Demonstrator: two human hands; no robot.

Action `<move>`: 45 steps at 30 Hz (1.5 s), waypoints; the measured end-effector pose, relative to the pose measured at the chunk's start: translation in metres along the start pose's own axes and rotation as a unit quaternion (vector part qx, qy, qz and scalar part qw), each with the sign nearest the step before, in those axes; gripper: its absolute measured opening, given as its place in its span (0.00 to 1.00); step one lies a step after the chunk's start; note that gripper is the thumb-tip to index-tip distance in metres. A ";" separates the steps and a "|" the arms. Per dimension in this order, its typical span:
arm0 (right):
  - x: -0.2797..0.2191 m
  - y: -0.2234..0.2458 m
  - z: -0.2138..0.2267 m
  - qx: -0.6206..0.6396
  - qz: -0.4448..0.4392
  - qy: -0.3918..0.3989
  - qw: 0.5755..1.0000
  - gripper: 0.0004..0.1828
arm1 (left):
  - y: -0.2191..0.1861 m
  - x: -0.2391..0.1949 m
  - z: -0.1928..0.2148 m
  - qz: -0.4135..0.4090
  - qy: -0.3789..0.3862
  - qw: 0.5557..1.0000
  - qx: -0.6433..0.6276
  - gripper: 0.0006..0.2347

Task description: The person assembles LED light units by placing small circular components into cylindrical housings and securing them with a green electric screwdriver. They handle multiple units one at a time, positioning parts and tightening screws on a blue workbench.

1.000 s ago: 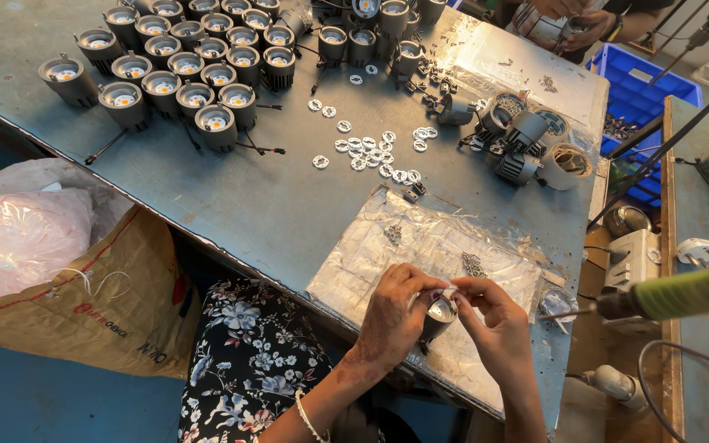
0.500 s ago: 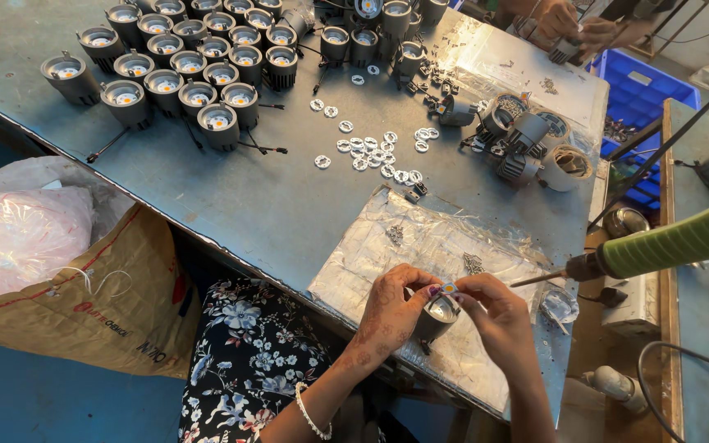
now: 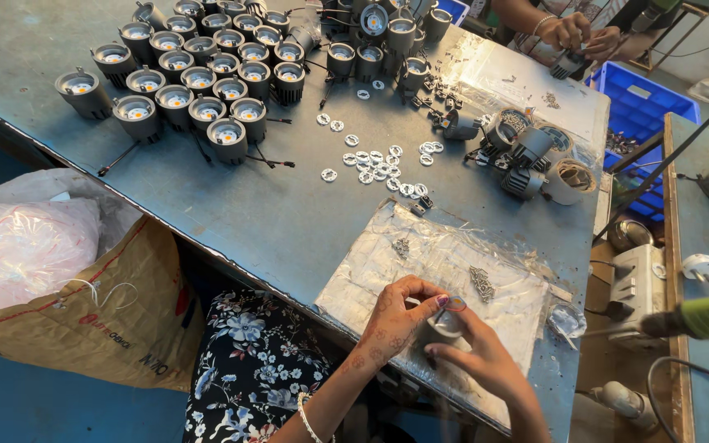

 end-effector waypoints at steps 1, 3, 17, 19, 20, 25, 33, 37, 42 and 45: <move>0.001 -0.002 -0.005 0.008 0.007 0.009 1.000 0.48 | 0.001 -0.003 0.000 0.014 0.001 1.000 -0.005 0.08; 0.003 -0.002 -0.010 0.026 0.020 0.026 0.999 0.50 | 0.000 -0.004 0.003 0.024 -0.004 0.999 -0.029 0.08; 0.252 0.031 0.084 -0.279 0.138 -0.138 0.940 0.23 | -0.011 -0.012 0.014 0.048 0.010 0.996 -0.074 0.08; 0.281 0.018 0.083 -0.339 0.111 -0.154 0.921 0.22 | -0.015 -0.011 0.012 0.033 0.011 0.995 -0.097 0.08; 0.288 0.018 0.083 -0.353 0.121 -0.169 0.912 0.20 | -0.016 -0.010 0.012 0.026 0.011 0.994 -0.109 0.08; 0.278 0.031 0.076 -0.375 0.143 -0.194 0.895 0.16 | -0.008 -0.010 0.015 0.023 0.008 0.994 -0.107 0.09; 0.125 0.112 0.048 -0.103 0.174 -0.150 0.968 0.19 | -0.013 -0.011 0.020 0.033 -0.025 0.994 -0.097 0.09; 0.027 0.143 0.021 -0.090 0.216 -0.113 0.966 0.21 | -0.019 -0.014 0.020 0.051 -0.049 0.993 -0.093 0.08; -0.018 0.150 -0.006 -0.159 0.216 -0.077 0.960 0.22 | -0.026 -0.019 0.017 0.070 -0.042 0.994 -0.071 0.08; -0.019 0.147 -0.011 -0.221 0.214 -0.075 0.949 0.24 | -0.027 -0.023 0.015 0.080 -0.040 0.994 -0.056 0.08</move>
Point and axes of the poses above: each hand's wrist, its own x-axis towards the middle knuckle, its own z-axis out of the back of the hand, y = z × x, the point moved 8 cm from there along x, towards the middle knuckle, and after that the axes turned 12 degrees about x, right-handed, at the moved point
